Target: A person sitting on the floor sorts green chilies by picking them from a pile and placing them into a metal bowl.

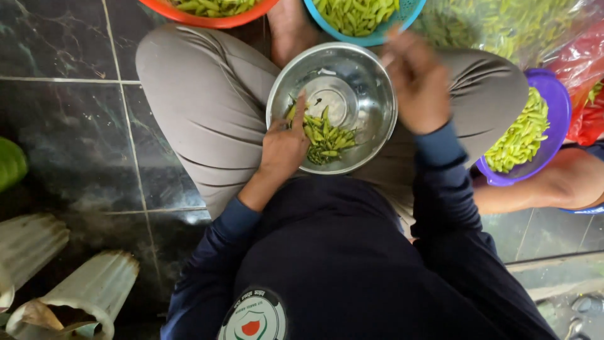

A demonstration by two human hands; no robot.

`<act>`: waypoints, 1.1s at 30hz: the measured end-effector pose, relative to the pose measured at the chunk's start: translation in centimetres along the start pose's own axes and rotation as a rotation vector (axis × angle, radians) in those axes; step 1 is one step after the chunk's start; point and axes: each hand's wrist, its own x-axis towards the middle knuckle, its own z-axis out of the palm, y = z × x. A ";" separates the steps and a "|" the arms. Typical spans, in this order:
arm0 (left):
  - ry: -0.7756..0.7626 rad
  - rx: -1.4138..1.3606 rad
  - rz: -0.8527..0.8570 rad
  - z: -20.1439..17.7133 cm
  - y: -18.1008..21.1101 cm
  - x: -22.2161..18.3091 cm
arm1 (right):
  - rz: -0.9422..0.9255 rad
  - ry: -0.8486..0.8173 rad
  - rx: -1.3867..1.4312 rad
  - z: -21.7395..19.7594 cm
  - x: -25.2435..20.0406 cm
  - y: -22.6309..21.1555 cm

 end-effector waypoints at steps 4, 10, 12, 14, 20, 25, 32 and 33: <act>-0.178 -0.231 -0.042 -1.2 -0.3 0.0 | 0.144 -0.257 0.155 7.4 -4.6 3.6; -0.111 -0.312 -0.076 -1.2 -0.6 -0.8 | -0.275 -0.329 -0.390 12.5 -9.2 7.4; -0.093 -0.254 -0.038 0.1 -0.8 -1.1 | -0.120 -0.313 -0.503 13.5 -10.8 10.5; -0.087 -0.260 -0.032 -0.8 -0.7 -0.7 | -0.103 -0.335 -0.502 13.1 -10.3 10.5; -0.106 -0.286 -0.033 0.8 -1.3 -1.3 | -0.014 -0.411 -0.563 12.3 -10.2 8.9; -0.121 -0.286 -0.011 2.7 -1.6 -1.8 | 0.037 -0.334 -0.425 10.1 -8.9 5.9; -0.143 -0.341 -0.019 2.8 -0.7 -1.9 | 0.277 -0.220 0.365 9.6 -9.1 1.1; -0.176 -0.363 -0.021 2.8 -0.5 -1.9 | 0.319 -0.208 0.445 10.1 -9.3 0.3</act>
